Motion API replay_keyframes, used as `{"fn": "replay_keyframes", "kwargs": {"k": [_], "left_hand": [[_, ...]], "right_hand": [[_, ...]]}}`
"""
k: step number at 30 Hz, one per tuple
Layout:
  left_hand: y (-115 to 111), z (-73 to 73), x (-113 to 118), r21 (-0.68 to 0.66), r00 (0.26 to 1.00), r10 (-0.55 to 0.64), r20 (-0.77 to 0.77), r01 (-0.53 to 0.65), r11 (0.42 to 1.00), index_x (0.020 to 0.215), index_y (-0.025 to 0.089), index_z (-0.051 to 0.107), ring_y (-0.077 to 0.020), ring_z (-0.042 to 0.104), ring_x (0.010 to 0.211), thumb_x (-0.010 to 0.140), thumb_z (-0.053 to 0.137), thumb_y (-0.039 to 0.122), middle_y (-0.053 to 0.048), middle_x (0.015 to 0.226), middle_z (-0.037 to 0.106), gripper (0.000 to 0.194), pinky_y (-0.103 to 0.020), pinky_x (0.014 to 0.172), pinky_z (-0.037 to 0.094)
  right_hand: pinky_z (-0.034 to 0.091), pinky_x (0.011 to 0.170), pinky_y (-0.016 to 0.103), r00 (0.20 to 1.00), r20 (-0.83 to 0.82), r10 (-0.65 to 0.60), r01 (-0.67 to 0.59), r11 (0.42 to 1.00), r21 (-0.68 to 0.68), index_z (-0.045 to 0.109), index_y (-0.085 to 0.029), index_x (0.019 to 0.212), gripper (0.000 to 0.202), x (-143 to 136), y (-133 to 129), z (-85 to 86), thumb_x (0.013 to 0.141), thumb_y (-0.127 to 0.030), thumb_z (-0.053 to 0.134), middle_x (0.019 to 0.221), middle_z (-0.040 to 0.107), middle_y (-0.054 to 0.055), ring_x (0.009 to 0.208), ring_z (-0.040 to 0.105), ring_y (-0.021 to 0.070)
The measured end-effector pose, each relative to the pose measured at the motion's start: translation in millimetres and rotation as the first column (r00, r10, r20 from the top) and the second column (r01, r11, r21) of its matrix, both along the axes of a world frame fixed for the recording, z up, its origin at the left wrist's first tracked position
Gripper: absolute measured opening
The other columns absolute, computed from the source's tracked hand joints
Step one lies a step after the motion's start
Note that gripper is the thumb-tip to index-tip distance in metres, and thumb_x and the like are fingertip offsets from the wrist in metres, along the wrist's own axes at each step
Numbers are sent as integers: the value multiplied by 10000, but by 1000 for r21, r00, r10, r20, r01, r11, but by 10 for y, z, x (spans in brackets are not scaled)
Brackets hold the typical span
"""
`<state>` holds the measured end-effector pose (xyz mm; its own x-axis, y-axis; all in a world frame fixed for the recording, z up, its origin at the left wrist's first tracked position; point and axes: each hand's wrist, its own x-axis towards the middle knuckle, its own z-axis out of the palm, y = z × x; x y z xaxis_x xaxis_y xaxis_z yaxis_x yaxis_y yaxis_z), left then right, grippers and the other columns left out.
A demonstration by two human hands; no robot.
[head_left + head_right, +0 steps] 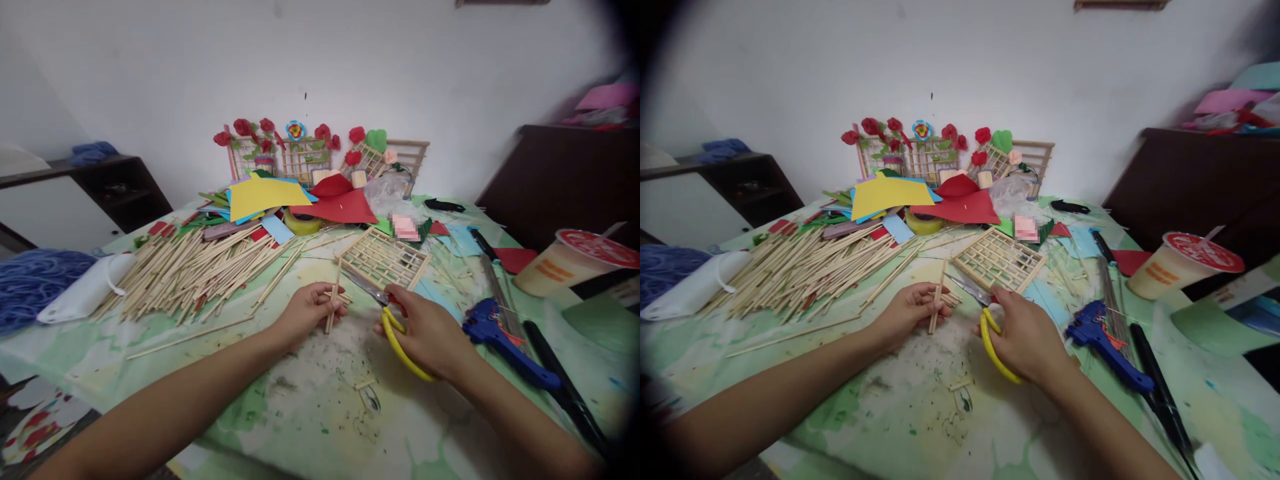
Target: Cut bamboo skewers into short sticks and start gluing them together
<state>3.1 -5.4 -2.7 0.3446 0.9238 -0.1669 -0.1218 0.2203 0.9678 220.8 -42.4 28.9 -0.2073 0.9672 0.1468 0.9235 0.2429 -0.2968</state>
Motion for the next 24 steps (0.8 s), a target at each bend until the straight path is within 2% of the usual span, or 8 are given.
{"fn": "replay_keyframes", "kwargs": {"k": [4,8,16,24], "left_hand": [[-23,5,9,48,997,-38,-70,41,998,927,126,615,-142,616,630,689,696,329,-57,722,659,323,-212,535,440],[-32,-38,21,102,993,-59,-106,70,992,881,121,616,-159,626,670,684,690,297,-68,750,668,274,-227,565,445],[-36,-50,28,175,980,-96,-173,127,976,840,116,653,-179,629,687,698,640,258,-77,762,678,201,-270,632,473],[-41,-1,4,259,951,-80,-298,161,952,797,124,695,-174,603,658,721,608,265,-58,694,664,182,-254,606,450]], "right_hand": [[418,779,356,997,-13,75,-75,997,-37,499,-198,1213,580,-17,-8,-50,730,-507,586,1054,616,111,936,576,267],[417,843,383,991,-59,122,-125,990,-60,485,-198,1262,627,-44,-32,-68,724,-497,603,1106,601,118,998,562,274],[424,861,375,989,-77,125,-131,988,-76,478,-192,1297,646,-100,-87,-38,733,-479,601,1151,596,116,1031,551,265],[410,899,392,987,-108,123,-133,986,-98,463,-199,1317,686,-115,-88,-74,710,-475,627,1175,576,119,1061,535,274]]}}
